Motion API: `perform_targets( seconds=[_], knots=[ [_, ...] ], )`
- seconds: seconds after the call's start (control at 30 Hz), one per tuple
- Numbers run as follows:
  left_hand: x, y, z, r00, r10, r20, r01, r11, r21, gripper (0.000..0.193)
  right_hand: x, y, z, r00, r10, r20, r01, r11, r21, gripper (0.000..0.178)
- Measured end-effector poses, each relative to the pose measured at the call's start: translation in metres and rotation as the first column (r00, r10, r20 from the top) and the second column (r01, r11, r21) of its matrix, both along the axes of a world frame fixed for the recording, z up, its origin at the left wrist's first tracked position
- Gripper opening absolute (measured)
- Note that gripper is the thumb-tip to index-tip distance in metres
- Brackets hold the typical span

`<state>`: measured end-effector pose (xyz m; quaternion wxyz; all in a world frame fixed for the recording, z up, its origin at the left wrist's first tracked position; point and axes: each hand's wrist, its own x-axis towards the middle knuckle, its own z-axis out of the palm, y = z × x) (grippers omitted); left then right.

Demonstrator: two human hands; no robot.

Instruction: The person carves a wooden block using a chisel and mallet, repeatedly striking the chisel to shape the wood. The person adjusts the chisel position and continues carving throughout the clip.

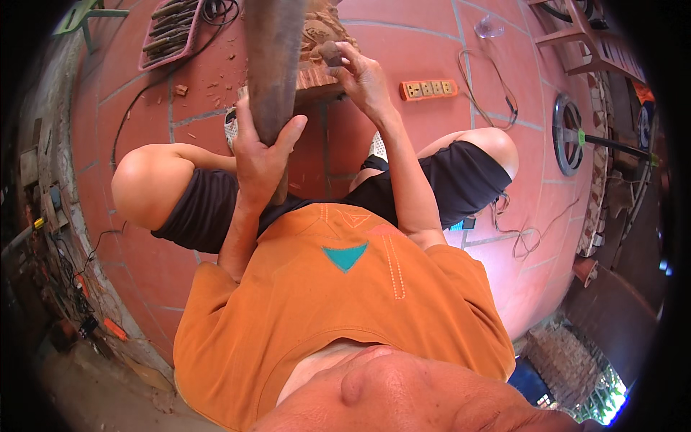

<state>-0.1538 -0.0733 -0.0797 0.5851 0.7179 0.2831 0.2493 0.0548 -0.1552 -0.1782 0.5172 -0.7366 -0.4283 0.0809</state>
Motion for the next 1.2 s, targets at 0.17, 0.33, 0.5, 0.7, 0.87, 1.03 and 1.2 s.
perform_targets(
  seconds=[0.17,0.33,0.5,0.7,0.87,1.03,1.2],
  knots=[
    [-0.006,0.010,-0.029,0.961,-0.140,-0.240,0.165,0.982,0.092,0.055,0.003,0.002,0.001,0.997,-0.015,0.081,0.020,0.998,-0.054,0.039],
    [-0.007,0.006,-0.013,1.000,-0.031,0.000,0.030,0.975,-0.222,0.051,-0.001,0.002,0.000,0.998,-0.035,0.060,0.037,0.999,-0.030,0.039],
    [-0.007,0.003,-0.019,0.998,0.066,-0.008,-0.066,0.995,0.070,0.055,-0.005,0.003,0.006,0.997,-0.010,0.076,0.011,1.000,-0.013,0.041],
    [-0.013,0.009,-0.027,0.962,-0.187,-0.198,0.165,0.979,-0.122,0.061,-0.002,-0.001,0.013,0.997,-0.013,0.073,0.014,1.000,-0.024,0.029],
    [-0.015,0.015,-0.028,0.990,-0.092,-0.110,0.068,0.975,-0.211,0.052,0.014,-0.009,-0.005,0.956,-0.141,-0.258,0.179,0.975,0.132,0.026],
    [-0.017,0.017,-0.025,0.989,-0.083,-0.124,0.050,0.968,-0.244,0.054,0.035,-0.020,-0.001,0.950,-0.170,-0.262,0.225,0.955,0.193,0.026],
    [-0.016,0.015,-0.031,0.986,-0.119,-0.119,0.089,0.969,-0.231,0.057,0.022,-0.015,0.002,0.944,-0.073,-0.322,0.153,0.961,0.232,0.025]
  ],
)
